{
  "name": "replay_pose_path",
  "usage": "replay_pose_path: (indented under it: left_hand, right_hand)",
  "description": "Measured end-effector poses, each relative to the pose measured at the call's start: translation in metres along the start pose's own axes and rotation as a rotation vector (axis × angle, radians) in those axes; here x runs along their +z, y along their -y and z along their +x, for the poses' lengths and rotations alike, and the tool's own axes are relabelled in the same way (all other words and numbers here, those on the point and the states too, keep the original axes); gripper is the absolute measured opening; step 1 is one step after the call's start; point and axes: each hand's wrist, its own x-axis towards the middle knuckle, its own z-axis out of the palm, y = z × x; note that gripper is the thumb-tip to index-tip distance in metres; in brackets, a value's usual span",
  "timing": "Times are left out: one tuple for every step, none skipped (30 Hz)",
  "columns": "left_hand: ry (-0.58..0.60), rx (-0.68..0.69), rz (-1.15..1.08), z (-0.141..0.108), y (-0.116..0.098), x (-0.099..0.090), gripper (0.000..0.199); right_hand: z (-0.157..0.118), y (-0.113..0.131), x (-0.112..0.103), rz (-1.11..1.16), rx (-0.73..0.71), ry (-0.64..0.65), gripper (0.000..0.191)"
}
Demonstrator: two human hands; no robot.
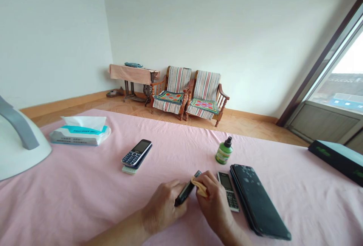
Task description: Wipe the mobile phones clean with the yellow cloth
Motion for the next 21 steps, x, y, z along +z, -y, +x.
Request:
replay_pose_path:
  left_hand:
    - [-0.003,-0.004,0.003,0.0,0.0,0.0,0.015]
    - [-0.002,-0.004,0.005,0.0,0.0,-0.001,0.015]
    - [0.001,-0.002,0.002,0.0,-0.001,-0.001,0.015]
    - [0.006,0.003,-0.006,0.0,-0.001,-0.002,0.014]
    - [0.009,0.008,-0.017,0.0,-0.001,-0.002,0.014]
    - [0.009,0.011,-0.031,0.0,-0.001,-0.002,0.013]
    - [0.009,0.012,-0.044,0.001,-0.001,-0.002,0.012]
    - [0.006,0.008,-0.053,0.001,-0.001,-0.002,0.013]
    - [0.003,0.003,-0.055,0.001,0.0,-0.002,0.013]
    - [0.002,-0.002,-0.052,0.0,0.0,-0.002,0.013]
    - [0.006,-0.002,-0.045,0.0,0.0,-0.002,0.013]
    - [0.01,-0.001,-0.038,0.0,0.001,-0.002,0.012]
    - [0.012,0.001,-0.032,0.0,0.001,-0.001,0.012]
    - [0.014,0.003,-0.031,0.0,0.001,-0.001,0.012]
    - [0.015,0.002,-0.033,0.0,0.002,-0.001,0.011]
    - [0.013,-0.004,-0.038,-0.001,0.002,0.0,0.01]
    - [0.012,-0.01,-0.045,-0.001,0.002,0.0,0.009]
    - [0.011,-0.016,-0.051,-0.001,0.003,0.0,0.008]
    - [0.011,-0.019,-0.056,-0.001,0.003,0.0,0.008]
    - [0.01,-0.021,-0.061,-0.001,0.003,0.0,0.009]
    - [0.008,-0.021,-0.064,-0.001,0.003,0.0,0.009]
  right_hand:
    - [0.001,0.0,-0.001,-0.017,0.009,-0.017,0.028]
    - [0.001,0.0,-0.001,-0.033,0.014,-0.033,0.028]
    - [0.001,0.0,-0.001,-0.042,0.013,-0.042,0.028]
    - [0.0,0.001,0.0,-0.04,0.006,-0.043,0.028]
    - [-0.001,0.003,0.001,-0.026,-0.007,-0.035,0.028]
    - [-0.002,0.005,0.002,-0.005,-0.023,-0.02,0.027]
    - [-0.004,0.006,0.003,0.017,-0.037,-0.001,0.026]
    - [-0.005,0.008,0.004,0.034,-0.048,0.017,0.026]
    - [-0.005,0.008,0.004,0.04,-0.051,0.027,0.027]
    - [-0.006,0.009,0.004,0.036,-0.048,0.03,0.028]
    - [-0.006,0.009,0.004,0.025,-0.041,0.025,0.029]
    - [-0.005,0.008,0.003,0.012,-0.032,0.016,0.031]
    - [-0.005,0.008,0.003,0.004,-0.028,0.01,0.031]
    - [-0.005,0.009,0.003,0.002,-0.03,0.014,0.031]
    - [-0.006,0.009,0.003,0.008,-0.04,0.028,0.03]
    - [-0.006,0.01,0.003,0.018,-0.056,0.046,0.029]
    - [-0.007,0.011,0.003,0.03,-0.069,0.066,0.028]
    - [-0.008,0.012,0.004,0.043,-0.076,0.082,0.028]
    - [-0.008,0.012,0.004,0.053,-0.074,0.089,0.027]
    - [-0.008,0.013,0.004,0.06,-0.063,0.089,0.028]
    - [-0.008,0.013,0.004,0.063,-0.048,0.082,0.029]
